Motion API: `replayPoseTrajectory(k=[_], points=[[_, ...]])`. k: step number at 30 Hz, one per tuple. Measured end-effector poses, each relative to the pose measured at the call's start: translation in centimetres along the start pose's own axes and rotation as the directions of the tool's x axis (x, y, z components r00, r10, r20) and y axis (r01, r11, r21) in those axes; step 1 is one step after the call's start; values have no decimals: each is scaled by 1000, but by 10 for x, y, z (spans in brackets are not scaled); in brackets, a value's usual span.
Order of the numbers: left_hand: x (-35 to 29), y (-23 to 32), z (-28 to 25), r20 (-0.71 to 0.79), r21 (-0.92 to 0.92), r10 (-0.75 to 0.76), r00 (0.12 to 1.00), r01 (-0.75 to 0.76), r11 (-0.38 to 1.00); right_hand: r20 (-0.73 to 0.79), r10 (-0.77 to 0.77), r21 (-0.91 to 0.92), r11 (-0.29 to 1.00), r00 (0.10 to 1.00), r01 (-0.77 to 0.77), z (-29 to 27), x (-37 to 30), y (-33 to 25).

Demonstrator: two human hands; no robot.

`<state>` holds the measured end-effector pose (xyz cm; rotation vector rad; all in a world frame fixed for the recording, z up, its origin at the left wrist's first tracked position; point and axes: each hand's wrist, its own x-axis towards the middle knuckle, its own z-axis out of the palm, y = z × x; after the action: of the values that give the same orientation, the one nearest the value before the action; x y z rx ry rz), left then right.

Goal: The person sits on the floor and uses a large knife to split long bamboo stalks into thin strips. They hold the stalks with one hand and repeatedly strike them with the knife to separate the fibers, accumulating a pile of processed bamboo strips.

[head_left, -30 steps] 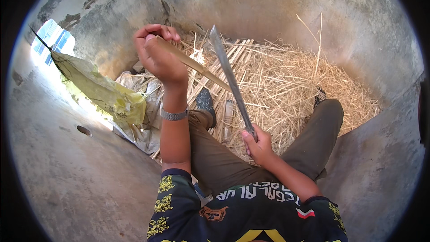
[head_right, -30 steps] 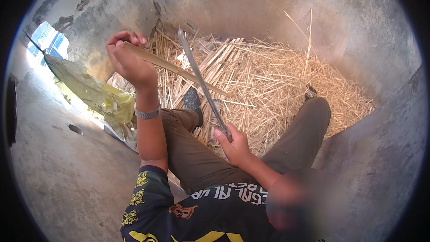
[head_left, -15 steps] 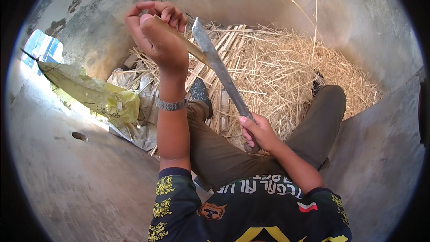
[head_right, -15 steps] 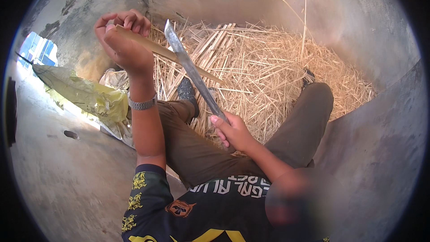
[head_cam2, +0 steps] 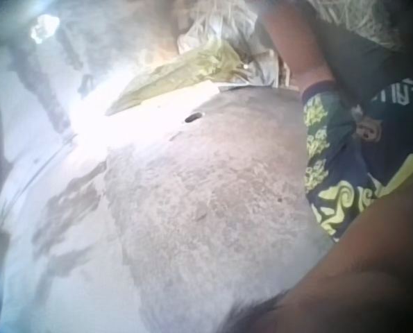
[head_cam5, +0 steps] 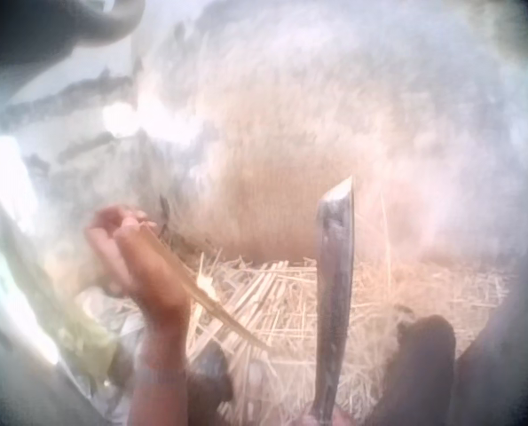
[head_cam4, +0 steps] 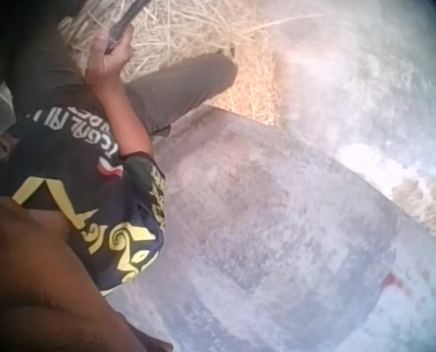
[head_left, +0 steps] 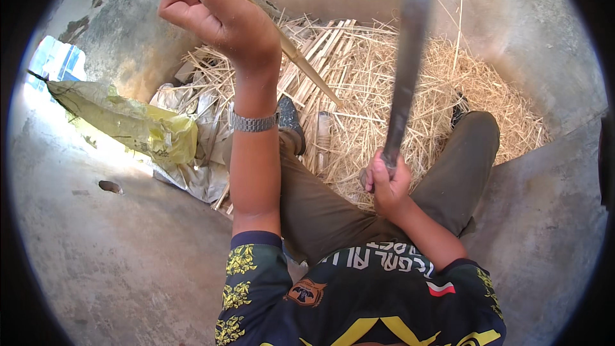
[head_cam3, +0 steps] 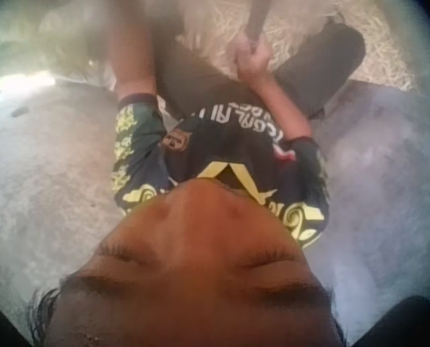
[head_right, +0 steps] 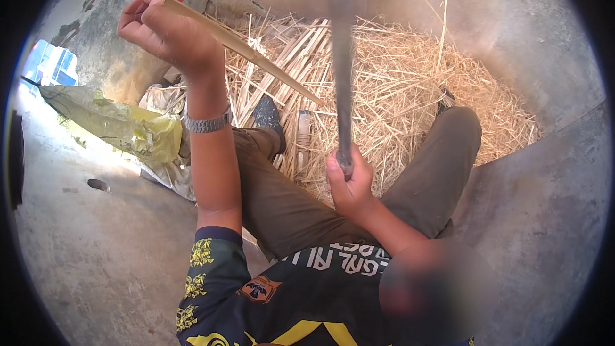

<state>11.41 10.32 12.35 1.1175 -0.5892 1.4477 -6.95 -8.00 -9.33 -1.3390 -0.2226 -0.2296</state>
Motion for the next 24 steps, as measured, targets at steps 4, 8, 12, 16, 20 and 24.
replayPoseTrajectory(k=[4,8,12,16,20,24], points=[[-3,11,13,57,53,-45,997,42,998,182,250,-495,859,951,-131,-5,24,10],[-3,-5,21,19,-77,-25,1000,27,997,27,508,-148,854,861,-500,2,18,13],[-4,-4,18,3,-83,-61,998,61,995,12,423,-108,901,906,-420,0,20,-11],[-3,-5,16,-17,-117,-77,997,75,990,14,78,-116,990,997,-76,-2,5,-18],[-6,-8,16,-25,-44,25,999,-26,999,108,63,-476,879,992,-4,-1,10,-16],[-5,-6,13,-28,-57,-17,999,16,998,100,320,-540,813,942,-219,4,22,-26]])
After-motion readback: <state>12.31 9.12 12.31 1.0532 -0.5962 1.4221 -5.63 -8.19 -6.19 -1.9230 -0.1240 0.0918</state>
